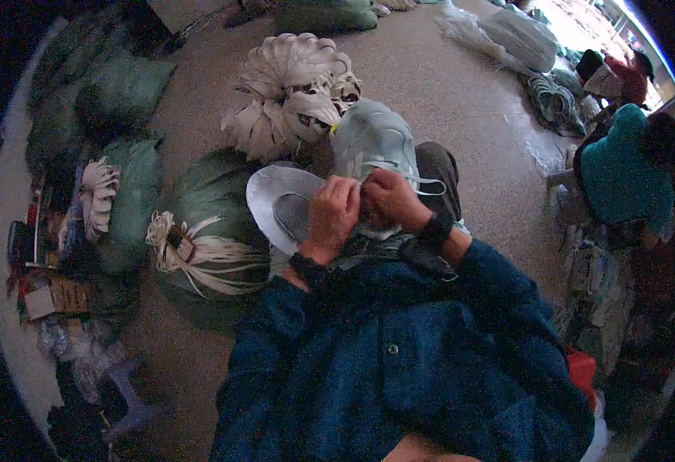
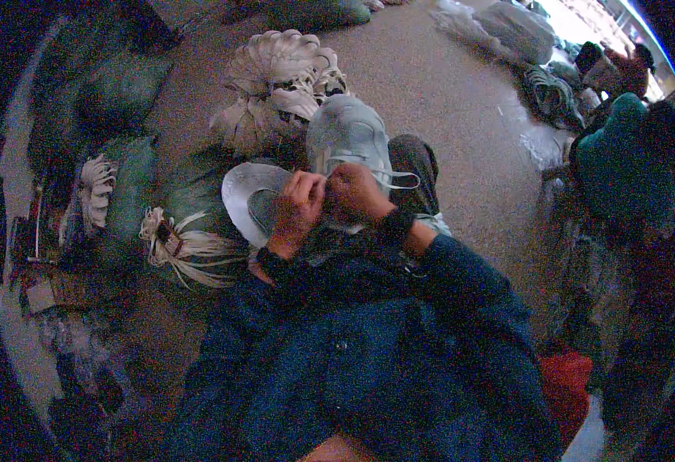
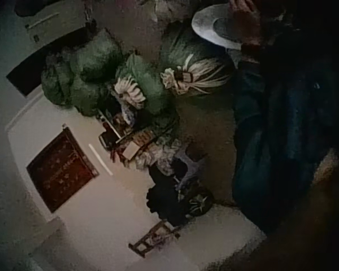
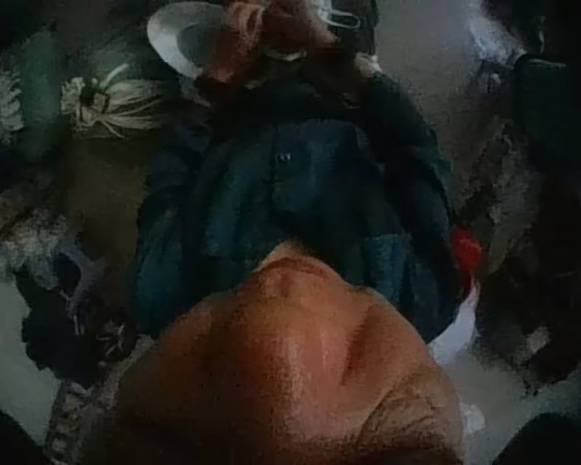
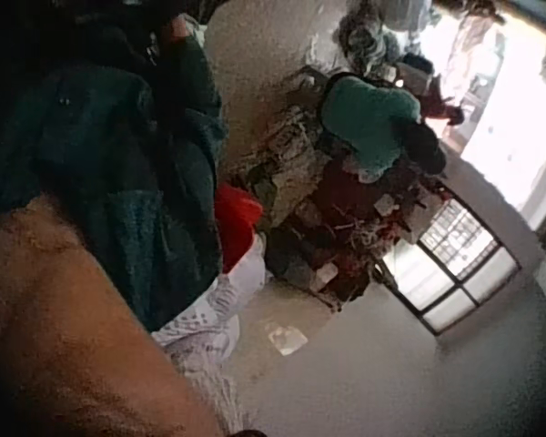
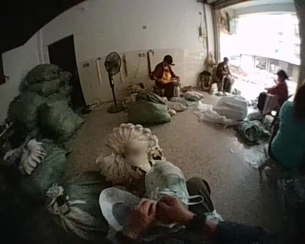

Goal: The recorder is lacing a mint green sneaker while sitting in a workshop area surrounded by bags of materials.

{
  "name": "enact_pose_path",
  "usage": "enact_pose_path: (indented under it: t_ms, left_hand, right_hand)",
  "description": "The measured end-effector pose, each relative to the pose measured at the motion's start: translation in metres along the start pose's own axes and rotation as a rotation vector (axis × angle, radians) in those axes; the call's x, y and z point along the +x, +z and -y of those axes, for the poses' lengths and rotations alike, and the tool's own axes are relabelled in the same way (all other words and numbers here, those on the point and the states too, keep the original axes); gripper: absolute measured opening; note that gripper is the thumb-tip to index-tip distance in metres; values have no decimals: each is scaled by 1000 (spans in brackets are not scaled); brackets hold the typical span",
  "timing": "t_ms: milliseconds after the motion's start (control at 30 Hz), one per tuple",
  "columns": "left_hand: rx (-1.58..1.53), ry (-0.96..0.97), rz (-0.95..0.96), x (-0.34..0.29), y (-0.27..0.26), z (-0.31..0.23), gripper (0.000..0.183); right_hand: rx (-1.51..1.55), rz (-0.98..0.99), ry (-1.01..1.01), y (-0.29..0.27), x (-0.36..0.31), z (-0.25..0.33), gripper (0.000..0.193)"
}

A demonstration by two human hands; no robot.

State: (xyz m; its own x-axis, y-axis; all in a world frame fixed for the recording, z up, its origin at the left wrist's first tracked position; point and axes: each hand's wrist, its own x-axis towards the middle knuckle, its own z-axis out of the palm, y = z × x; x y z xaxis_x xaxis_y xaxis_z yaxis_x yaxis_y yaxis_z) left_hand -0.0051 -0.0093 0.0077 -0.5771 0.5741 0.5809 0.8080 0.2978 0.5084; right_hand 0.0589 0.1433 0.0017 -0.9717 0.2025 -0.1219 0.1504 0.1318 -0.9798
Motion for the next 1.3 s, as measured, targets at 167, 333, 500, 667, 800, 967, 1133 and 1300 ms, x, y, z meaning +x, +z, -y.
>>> enact_pose_path:
  t_ms: [167, 333, 500, 667, 800, 967, 1133, 1300]
  left_hand:
    - [-64, -68, -24, -3, 1, -4, 6]
    - [-82, -62, -27, -3, 0, -9, 6]
    - [-57, -51, -32, -4, 0, -7, 7]
    - [-179, -265, 89, 8, -4, -13, 11]
    - [-147, -144, 122, 20, -1, -4, 13]
    - [-391, -202, 245, 37, -2, -10, 11]
    - [-531, -141, 384, 45, -3, 6, 15]
    - [-184, 53, 367, 47, 7, 9, 19]
  right_hand:
    - [-272, 84, -93, -68, -79, 20, 14]
    - [-923, -152, -7, -203, -165, -75, 8]
    - [-1053, -88, 202, -194, -182, -105, 15]
    - [-854, -350, -227, -138, -128, -47, 20]
    - [-610, -255, -377, -90, -89, -13, 19]
    - [-525, -77, -181, -78, -72, -17, 15]
    - [-114, 40, -53, -87, -91, -12, 23]
    - [-102, 165, 72, -108, -117, -6, 23]
